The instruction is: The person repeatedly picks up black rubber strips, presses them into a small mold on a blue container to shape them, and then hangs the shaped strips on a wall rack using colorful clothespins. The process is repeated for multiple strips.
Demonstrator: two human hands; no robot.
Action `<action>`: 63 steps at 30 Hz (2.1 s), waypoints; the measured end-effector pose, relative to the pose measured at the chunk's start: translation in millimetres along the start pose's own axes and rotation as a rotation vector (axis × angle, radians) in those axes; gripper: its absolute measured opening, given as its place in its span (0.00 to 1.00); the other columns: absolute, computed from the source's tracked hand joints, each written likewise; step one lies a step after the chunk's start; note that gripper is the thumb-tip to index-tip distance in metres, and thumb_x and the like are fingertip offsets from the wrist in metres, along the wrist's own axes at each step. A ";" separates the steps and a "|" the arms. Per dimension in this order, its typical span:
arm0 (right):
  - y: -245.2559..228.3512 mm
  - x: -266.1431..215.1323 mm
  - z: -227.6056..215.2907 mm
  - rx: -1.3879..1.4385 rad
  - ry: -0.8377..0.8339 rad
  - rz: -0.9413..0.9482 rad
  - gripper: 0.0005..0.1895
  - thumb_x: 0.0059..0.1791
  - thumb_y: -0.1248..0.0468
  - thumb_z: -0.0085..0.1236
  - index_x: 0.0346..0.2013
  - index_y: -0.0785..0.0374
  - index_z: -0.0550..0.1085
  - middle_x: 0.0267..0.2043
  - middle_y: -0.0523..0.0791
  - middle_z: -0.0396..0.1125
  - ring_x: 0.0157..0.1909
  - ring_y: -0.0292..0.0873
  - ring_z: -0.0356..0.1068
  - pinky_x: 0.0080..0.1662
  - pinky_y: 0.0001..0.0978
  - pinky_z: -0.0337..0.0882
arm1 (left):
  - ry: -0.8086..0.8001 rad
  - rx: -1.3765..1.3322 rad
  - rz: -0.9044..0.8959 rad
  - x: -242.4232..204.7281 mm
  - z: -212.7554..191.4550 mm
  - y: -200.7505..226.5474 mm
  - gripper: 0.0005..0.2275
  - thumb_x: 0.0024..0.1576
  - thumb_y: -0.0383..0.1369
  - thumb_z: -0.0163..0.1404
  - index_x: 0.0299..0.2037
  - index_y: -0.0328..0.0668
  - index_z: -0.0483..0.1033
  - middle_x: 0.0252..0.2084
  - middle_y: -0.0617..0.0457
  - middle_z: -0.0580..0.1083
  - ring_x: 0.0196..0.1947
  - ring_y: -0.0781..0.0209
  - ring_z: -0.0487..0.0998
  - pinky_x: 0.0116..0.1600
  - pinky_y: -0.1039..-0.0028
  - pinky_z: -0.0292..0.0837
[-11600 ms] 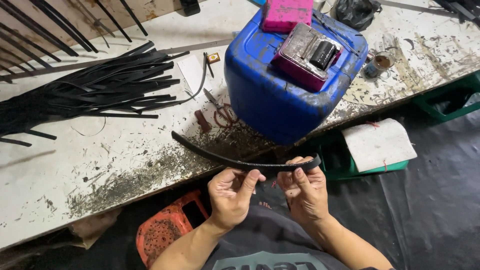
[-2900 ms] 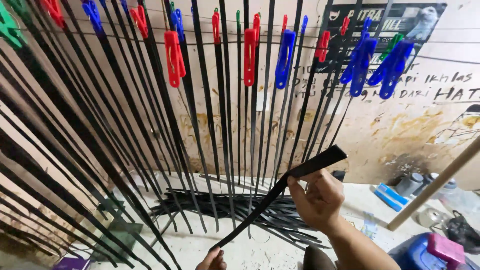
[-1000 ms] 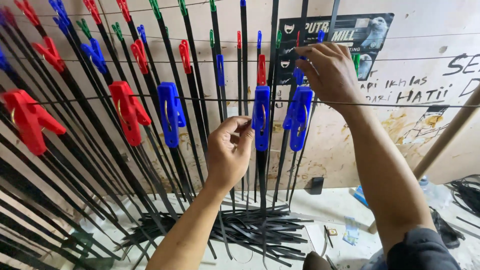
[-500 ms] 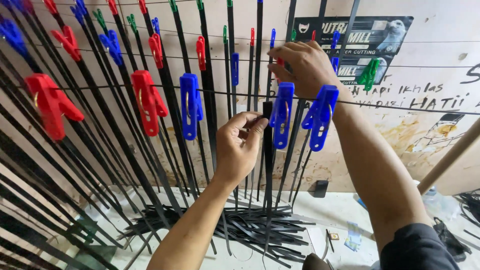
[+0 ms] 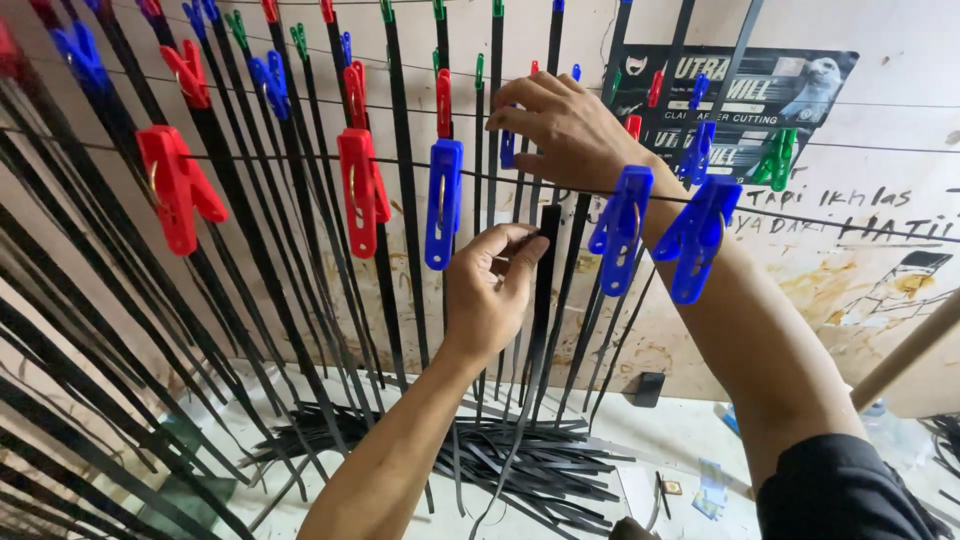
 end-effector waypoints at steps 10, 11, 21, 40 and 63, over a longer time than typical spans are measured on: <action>3.7 -2.3 -51.9 0.598 -0.026 0.416 0.10 0.60 0.67 0.53 0.50 0.71 0.77 0.41 0.51 0.74 0.36 0.42 0.72 0.38 0.30 0.72 | -0.038 -0.052 -0.188 15.4 5.7 -21.0 0.10 0.59 0.31 0.54 0.48 0.35 0.78 0.40 0.46 0.81 0.33 0.60 0.82 0.37 0.78 0.85; 4.7 -4.7 -51.5 0.640 0.009 0.437 0.10 0.60 0.69 0.51 0.55 0.72 0.74 0.40 0.52 0.74 0.36 0.42 0.74 0.38 0.30 0.76 | -0.035 -0.046 -0.210 18.4 6.6 -20.9 0.09 0.59 0.31 0.55 0.47 0.36 0.79 0.37 0.49 0.80 0.31 0.62 0.80 0.34 0.79 0.82; -0.5 -6.1 -55.9 0.691 0.058 0.534 0.23 0.56 0.66 0.60 0.62 0.77 0.67 0.46 0.57 0.73 0.41 0.47 0.78 0.44 0.35 0.80 | 0.020 0.077 -0.284 51.7 20.0 -23.8 0.08 0.59 0.33 0.54 0.44 0.41 0.82 0.37 0.52 0.82 0.37 0.62 0.82 0.44 0.74 0.82; -2.8 -10.3 -52.9 0.617 0.132 0.492 0.07 0.62 0.67 0.55 0.47 0.69 0.77 0.37 0.46 0.75 0.29 0.33 0.63 0.30 0.24 0.63 | 0.054 0.128 -0.221 77.6 28.2 -47.6 0.05 0.58 0.27 0.54 0.40 0.41 0.83 0.37 0.53 0.84 0.40 0.62 0.85 0.48 0.74 0.81; 6.0 -19.5 -44.5 0.489 0.048 0.477 0.24 0.63 0.57 0.52 0.64 0.77 0.71 0.25 0.46 0.68 0.24 0.37 0.61 0.26 0.31 0.59 | 0.064 0.234 -0.165 61.2 20.9 -46.1 0.12 0.62 0.26 0.48 0.54 0.38 0.77 0.47 0.46 0.80 0.46 0.54 0.82 0.47 0.71 0.85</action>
Point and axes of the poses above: each hand's wrist, its own x-axis towards the middle knuckle, its own z-axis out of the palm, y = z × x, the point moved 1 cm from there along x, towards the middle knuckle
